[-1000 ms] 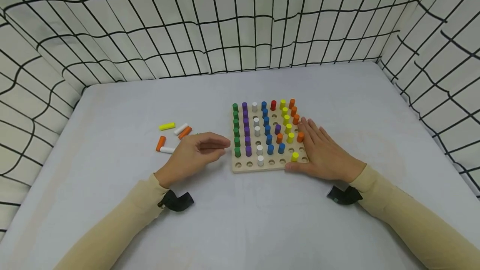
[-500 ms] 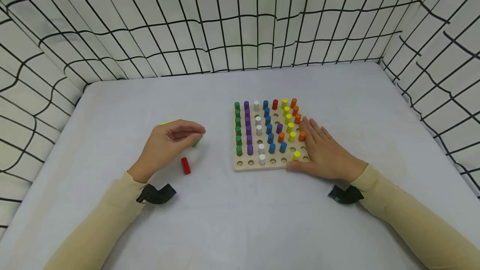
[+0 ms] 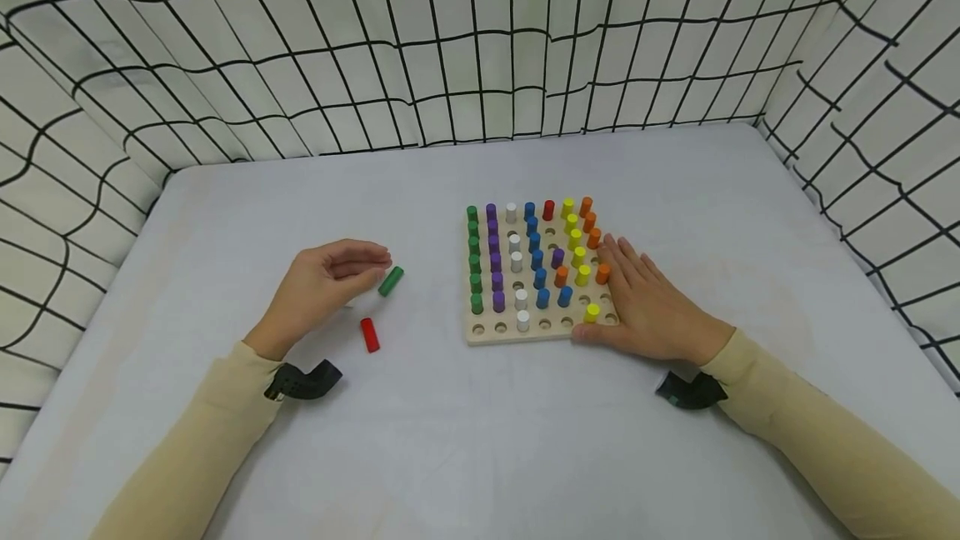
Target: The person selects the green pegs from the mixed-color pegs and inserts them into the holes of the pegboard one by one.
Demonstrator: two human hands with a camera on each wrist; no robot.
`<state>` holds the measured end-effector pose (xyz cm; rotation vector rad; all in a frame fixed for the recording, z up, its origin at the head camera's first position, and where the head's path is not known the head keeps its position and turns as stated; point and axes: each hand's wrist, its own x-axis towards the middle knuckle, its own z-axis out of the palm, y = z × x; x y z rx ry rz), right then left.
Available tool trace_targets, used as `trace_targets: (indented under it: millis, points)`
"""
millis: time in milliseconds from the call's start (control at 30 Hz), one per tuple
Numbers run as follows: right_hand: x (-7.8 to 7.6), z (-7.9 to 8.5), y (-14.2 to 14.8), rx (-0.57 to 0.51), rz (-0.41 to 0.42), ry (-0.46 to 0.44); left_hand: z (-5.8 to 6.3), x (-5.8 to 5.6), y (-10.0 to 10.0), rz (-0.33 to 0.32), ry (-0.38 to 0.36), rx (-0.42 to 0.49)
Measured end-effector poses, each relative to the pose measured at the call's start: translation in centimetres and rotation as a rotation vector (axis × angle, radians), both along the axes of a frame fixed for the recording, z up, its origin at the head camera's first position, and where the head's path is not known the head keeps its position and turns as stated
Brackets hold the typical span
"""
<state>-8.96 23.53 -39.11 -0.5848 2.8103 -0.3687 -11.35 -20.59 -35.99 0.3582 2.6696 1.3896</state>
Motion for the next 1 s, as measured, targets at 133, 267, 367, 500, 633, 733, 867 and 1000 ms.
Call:
trace_targets:
  millis: [133, 267, 367, 500, 633, 733, 867, 1000]
  points:
    - [0.1, -0.1, 0.0, -0.003, -0.003, 0.008, -0.3, -0.2, 0.0, -0.006, -0.019, -0.009]
    - [0.1, 0.0, 0.0, -0.002, -0.001, 0.004, -0.3, -0.2, 0.2, -0.009, -0.037, -0.019]
    - [0.1, 0.0, -0.1, 0.000, 0.002, -0.001, -0.2, -0.1, 0.4, -0.005, -0.053, -0.028]
    - [0.1, -0.1, -0.1, 0.005, 0.002, -0.002, -0.4, 0.1, 0.7, -0.011, -0.042, -0.076]
    - [0.0, -0.2, -0.1, 0.007, 0.001, 0.000, -0.7, 0.4, 1.3, -0.052, 0.045, -0.163]
    - [0.0, -0.2, -0.1, 0.004, 0.002, 0.004, -0.9, 0.4, 1.7, -0.070, 0.086, -0.188]
    - [0.0, -0.3, 0.0, -0.006, 0.002, 0.010, -1.1, 0.4, 1.7, -0.065, 0.071, -0.180]
    - [0.0, -0.3, 0.0, -0.007, -0.002, 0.013, -1.3, 0.2, 1.7, -0.074, 0.057, -0.192]
